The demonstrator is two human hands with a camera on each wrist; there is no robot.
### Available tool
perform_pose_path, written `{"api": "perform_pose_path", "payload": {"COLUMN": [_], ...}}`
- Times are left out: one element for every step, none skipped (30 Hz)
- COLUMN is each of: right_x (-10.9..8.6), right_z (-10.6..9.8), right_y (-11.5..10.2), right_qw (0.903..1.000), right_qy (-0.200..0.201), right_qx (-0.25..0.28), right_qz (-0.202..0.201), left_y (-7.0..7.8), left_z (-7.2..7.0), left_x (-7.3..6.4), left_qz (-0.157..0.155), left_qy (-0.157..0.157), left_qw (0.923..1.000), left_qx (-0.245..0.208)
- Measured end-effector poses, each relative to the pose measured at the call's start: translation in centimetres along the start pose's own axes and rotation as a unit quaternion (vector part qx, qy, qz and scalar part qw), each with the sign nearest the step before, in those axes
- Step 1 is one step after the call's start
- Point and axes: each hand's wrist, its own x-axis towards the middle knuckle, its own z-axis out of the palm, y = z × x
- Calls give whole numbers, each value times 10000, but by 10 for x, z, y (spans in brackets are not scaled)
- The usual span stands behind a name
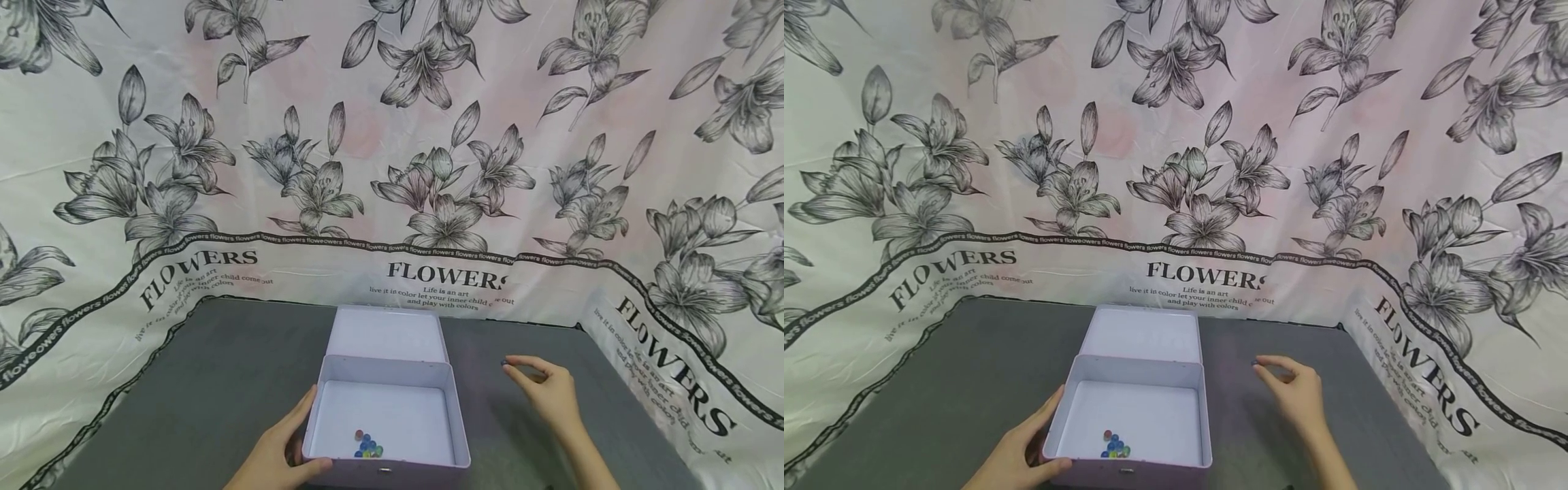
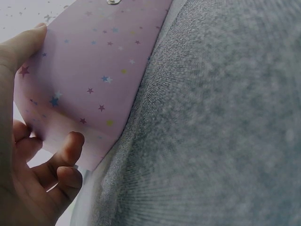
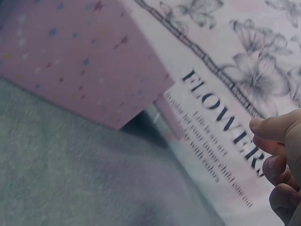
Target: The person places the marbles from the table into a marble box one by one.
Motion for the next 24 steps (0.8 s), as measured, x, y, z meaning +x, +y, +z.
{"api": "perform_pose_path", "payload": {"right_x": [1,2,3,4,5,5,6,6,6,6,6,5,5,5,5,5,6,7,7,7,7,7,7,7], "right_z": [-1,-2,-3,-3,-2,-1,0,1,3,5,7,10,13,16,19,23,26,30,34,37,42,46,50,55], "right_y": [-3,-6,-7,-9,-10,-11,-12,-12,-13,-15,-16,-18,-20,-22,-25,-27,-30,-33,-35,-38,-41,-43,-46,-49], "right_qw": [10000,9999,9998,9996,9995,9994,9994,9994,9992,9992,9991,9989,9986,9983,9980,9977,9974,9972,9969,9965,9961,9956,9948,9938], "right_qy": [22,37,49,53,63,50,32,12,9,-9,-42,-70,-78,-104,-128,-166,-187,-204,-228,-264,-290,-313,-350,-402], "right_qx": [-7,-21,-46,-68,-83,-81,-67,-31,0,46,114,171,221,285,337,395,444,473,527,592,630,683,746,825], "right_qz": [-63,-135,-205,-263,-303,-330,-342,-353,-389,-405,-414,-434,-478,-503,-527,-520,-529,-535,-537,-522,-543,-563,-593,-619], "left_y": [0,0,0,0,0,0,0,-1,-1,-1,-1,-1,-2,-2,-2,-2,-2,-2,-1,-1,-1,-1,-1,-1], "left_z": [0,0,0,0,0,0,0,0,0,0,-1,-1,-1,-1,-1,-1,-1,-1,-1,-1,0,0,0,0], "left_x": [0,0,0,0,0,0,0,1,1,1,1,1,1,1,1,1,1,1,1,1,1,1,1,1], "left_qz": [-7,-13,-26,-32,-42,-48,-49,-45,-44,-28,-11,3,12,29,33,36,27,18,7,1,6,1,-7,-13], "left_qy": [-2,-2,-3,-6,-8,-11,-16,-11,-13,-16,-20,-23,-27,-32,-40,-50,-49,-45,-51,-53,-53,-53,-49,-47], "left_qw": [10000,10000,10000,10000,10000,10000,10000,10000,10000,10000,10000,10000,10000,10000,9999,9999,9999,9999,9999,9999,9999,9999,9999,9999], "left_qx": [1,-3,-25,-32,-41,-49,-43,-38,-38,-33,-37,-50,-64,-87,-113,-140,-148,-149,-149,-148,-153,-146,-135,-123]}}
